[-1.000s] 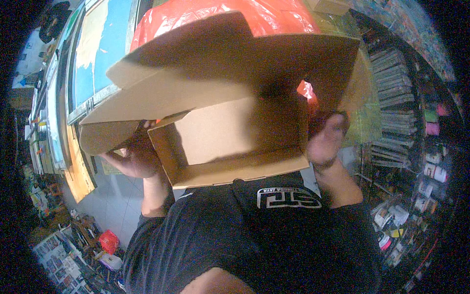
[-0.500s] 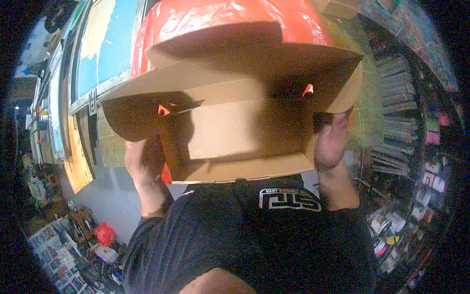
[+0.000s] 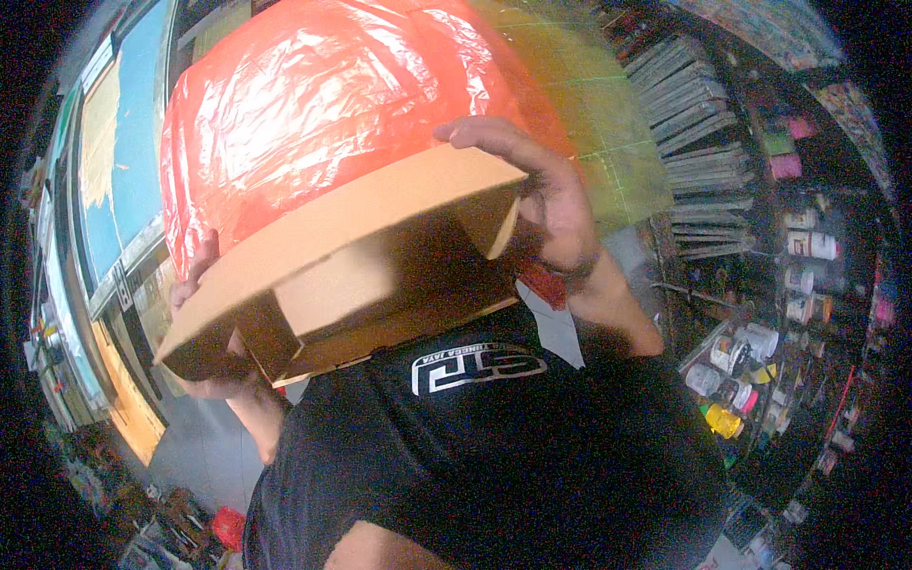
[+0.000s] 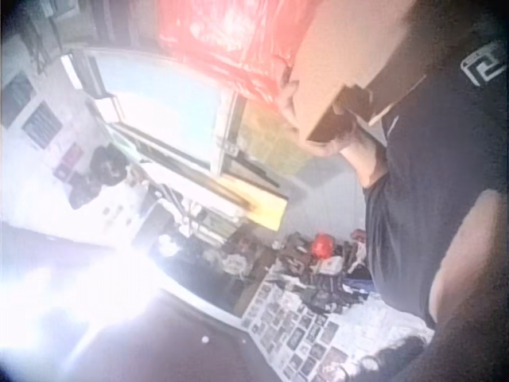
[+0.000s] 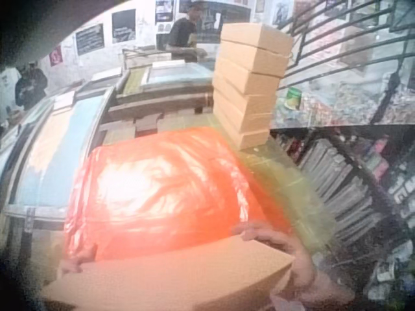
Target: The person repeatedly folds flat cardboard pieces into small boxes by hand, tucking flaps and locking tabs, then stacks the finished boxes on a counter. The person handles a red plastic bag and a stack of completed boxes during the process.
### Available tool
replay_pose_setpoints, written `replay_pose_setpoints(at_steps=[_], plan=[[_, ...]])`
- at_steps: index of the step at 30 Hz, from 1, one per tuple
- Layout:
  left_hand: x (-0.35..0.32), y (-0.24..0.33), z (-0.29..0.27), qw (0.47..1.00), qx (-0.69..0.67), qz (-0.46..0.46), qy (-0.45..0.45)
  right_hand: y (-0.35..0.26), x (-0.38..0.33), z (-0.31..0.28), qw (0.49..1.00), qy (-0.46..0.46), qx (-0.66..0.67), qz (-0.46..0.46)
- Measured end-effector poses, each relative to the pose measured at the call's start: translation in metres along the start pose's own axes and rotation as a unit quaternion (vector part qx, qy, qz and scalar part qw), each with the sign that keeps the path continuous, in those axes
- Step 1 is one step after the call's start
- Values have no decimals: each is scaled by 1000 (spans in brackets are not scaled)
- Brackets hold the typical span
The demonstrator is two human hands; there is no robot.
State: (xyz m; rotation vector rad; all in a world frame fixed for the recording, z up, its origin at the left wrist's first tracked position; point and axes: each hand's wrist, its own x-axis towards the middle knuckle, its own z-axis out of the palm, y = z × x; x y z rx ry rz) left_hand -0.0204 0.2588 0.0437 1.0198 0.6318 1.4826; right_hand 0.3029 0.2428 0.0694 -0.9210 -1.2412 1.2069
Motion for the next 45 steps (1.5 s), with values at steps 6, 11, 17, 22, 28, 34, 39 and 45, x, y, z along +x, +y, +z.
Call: replay_pose_setpoints(at_steps=[6, 11, 17, 22, 28, 34, 39, 45], plan=[[-8, 0, 0, 993, 106, -18, -38, 2, -11, -1, 997, -18, 69, 38], [-11, 15, 4, 978, 174, -118, 20, 12, -14, 4, 998, 28, 35, 41], [49, 8, 3, 971, 207, -112, 49, 24, 34, -3, 999, 24, -18, 13], [44, 4, 9, 925, 370, -39, 81, 21, 35, -3, 974, 40, -221, -26], [27, 31, 32, 884, 464, -54, 26, 2, 27, 22, 953, 84, -287, -43], [21, 23, 31, 869, 492, -29, -48, -8, 20, 35, 896, -13, -442, -36], [23, 23, 30, 867, 484, 48, -107, -18, 18, 49, 879, -52, -472, -55], [26, 16, 22, 837, 531, 98, -86, -10, 25, 50, 878, -58, -453, -140]])
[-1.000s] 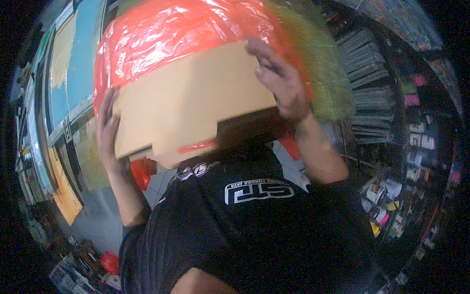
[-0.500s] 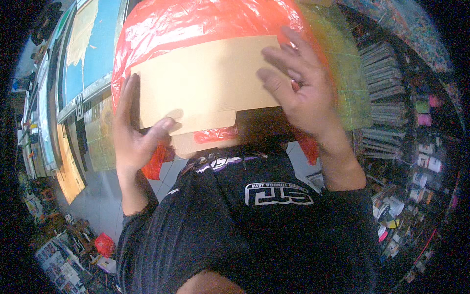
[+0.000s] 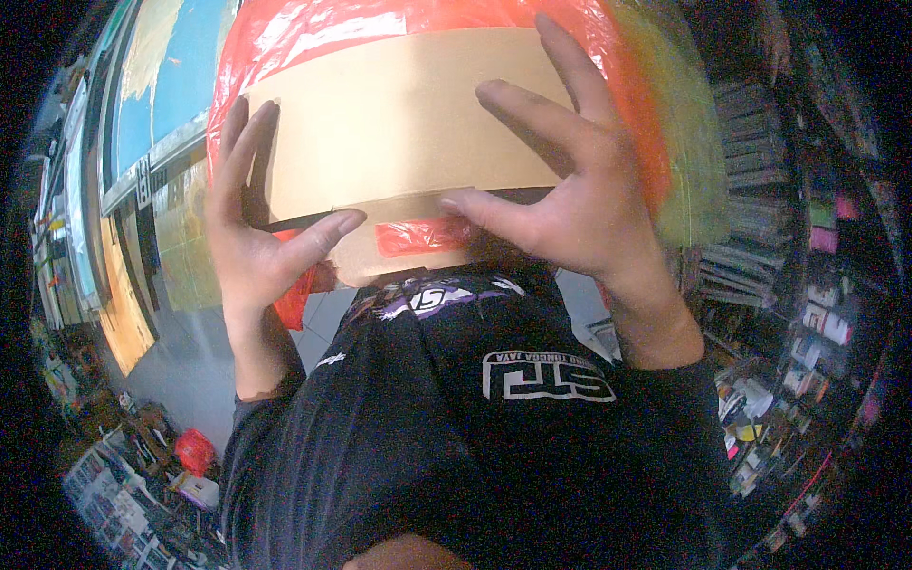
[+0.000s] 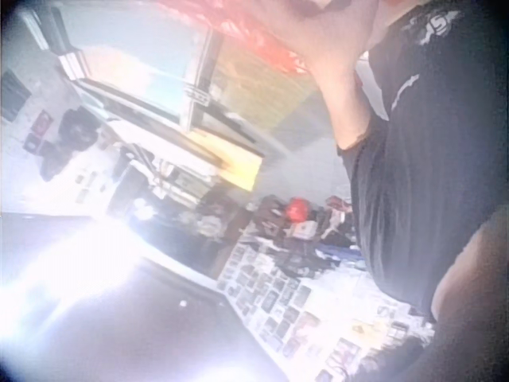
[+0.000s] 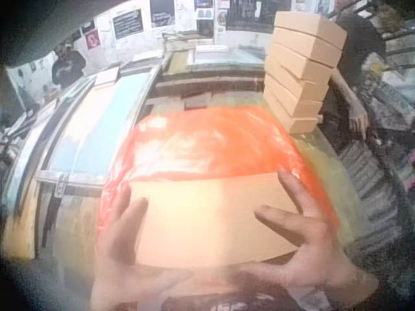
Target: The person repeatedly folds flat cardboard pieces into small boxes by hand, tucking flaps and locking tabs, then stacks the finished boxes on a counter. The person handles a red plastic bag and a stack of completed boxes during the process.
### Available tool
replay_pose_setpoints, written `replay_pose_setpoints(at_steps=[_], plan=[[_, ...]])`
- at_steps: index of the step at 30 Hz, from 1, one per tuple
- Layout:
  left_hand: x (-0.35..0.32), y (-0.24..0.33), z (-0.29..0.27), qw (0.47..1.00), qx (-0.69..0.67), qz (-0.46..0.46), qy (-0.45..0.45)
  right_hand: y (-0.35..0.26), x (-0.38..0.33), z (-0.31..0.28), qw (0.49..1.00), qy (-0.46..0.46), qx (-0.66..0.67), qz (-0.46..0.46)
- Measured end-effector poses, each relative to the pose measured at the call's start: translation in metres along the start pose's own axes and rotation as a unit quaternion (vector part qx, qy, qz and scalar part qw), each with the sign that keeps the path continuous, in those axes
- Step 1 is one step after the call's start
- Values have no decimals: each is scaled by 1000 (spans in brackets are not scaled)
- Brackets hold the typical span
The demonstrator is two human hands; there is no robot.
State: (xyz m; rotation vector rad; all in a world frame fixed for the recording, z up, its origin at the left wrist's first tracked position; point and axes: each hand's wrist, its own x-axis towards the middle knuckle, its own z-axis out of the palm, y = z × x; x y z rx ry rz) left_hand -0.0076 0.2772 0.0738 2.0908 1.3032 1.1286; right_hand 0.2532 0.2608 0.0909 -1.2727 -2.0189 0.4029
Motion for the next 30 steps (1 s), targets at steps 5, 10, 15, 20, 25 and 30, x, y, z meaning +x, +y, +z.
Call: replay_pose_setpoints(at_steps=[5, 10, 15, 20, 25, 30], plan=[[-2, -5, 8, 998, -10, -17, 61, 0, 6, 2, 1000, -7, -13, 22], [-2, -10, 10, 996, 25, 10, 89, 6, 11, 9, 998, 30, -46, -14], [-3, -14, 15, 989, 78, 46, 119, 7, 14, 9, 995, 26, -84, -45], [-4, -13, 19, 984, 90, 68, 138, 12, 15, 12, 994, 48, -85, -55], [-6, -14, 22, 982, 101, 75, 142, 14, 14, 16, 992, 63, -86, -69], [-10, -13, 21, 956, 214, 142, 144, 15, 10, 24, 982, 100, -81, -136]])
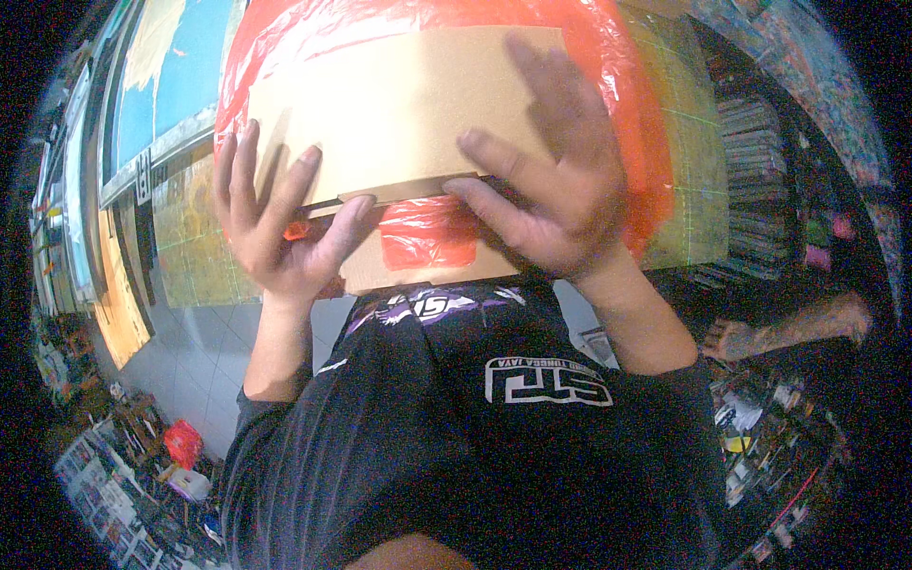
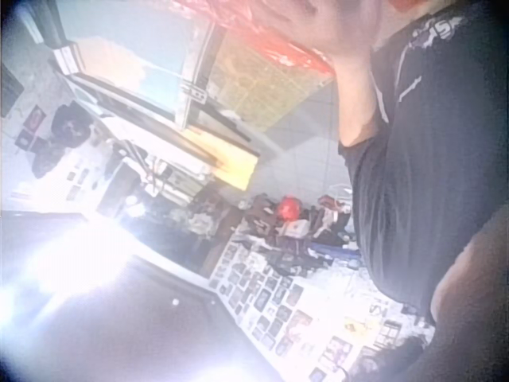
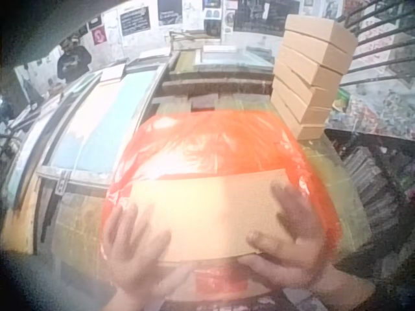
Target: The person repeatedly folds flat cardboard pieces into small boxes by hand, tucking flaps and locking tabs, then stacks the finished boxes on a counter. The person handles a red plastic bag and a stack of completed boxes during the process.
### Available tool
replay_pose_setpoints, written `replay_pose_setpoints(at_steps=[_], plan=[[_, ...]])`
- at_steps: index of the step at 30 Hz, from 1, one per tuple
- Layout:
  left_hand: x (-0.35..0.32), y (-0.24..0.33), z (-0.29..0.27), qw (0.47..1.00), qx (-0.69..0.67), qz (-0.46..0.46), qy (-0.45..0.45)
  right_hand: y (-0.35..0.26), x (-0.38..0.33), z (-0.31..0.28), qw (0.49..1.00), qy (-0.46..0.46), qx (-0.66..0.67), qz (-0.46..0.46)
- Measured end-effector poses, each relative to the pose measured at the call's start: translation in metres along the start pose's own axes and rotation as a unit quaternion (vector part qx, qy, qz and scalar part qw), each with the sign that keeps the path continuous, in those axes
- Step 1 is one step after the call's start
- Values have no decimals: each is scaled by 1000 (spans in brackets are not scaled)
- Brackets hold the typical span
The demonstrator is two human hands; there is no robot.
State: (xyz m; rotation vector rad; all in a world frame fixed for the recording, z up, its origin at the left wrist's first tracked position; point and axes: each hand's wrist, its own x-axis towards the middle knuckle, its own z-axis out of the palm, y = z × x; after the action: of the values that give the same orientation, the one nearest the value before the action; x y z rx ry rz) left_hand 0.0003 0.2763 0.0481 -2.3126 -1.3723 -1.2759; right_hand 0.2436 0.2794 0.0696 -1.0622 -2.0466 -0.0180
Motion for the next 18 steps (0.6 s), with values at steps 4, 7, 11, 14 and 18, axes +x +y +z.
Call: replay_pose_setpoints(at_steps=[4, 7, 11, 14, 18], plan=[[-10, -8, 2, 997, -27, 68, 0, 6, -10, -5, 995, -74, -42, -50], [-11, -7, 0, 997, -51, 48, -16, 8, -12, -5, 994, -81, -34, -61], [-11, -9, 3, 998, -29, 53, -15, 12, -13, -2, 993, -81, -41, -71], [-14, -9, 6, 997, -7, 74, -7, 12, -14, -2, 993, -86, -46, -73], [-15, -9, 6, 997, -3, 70, -15, 11, -14, -4, 991, -103, -53, -65]])
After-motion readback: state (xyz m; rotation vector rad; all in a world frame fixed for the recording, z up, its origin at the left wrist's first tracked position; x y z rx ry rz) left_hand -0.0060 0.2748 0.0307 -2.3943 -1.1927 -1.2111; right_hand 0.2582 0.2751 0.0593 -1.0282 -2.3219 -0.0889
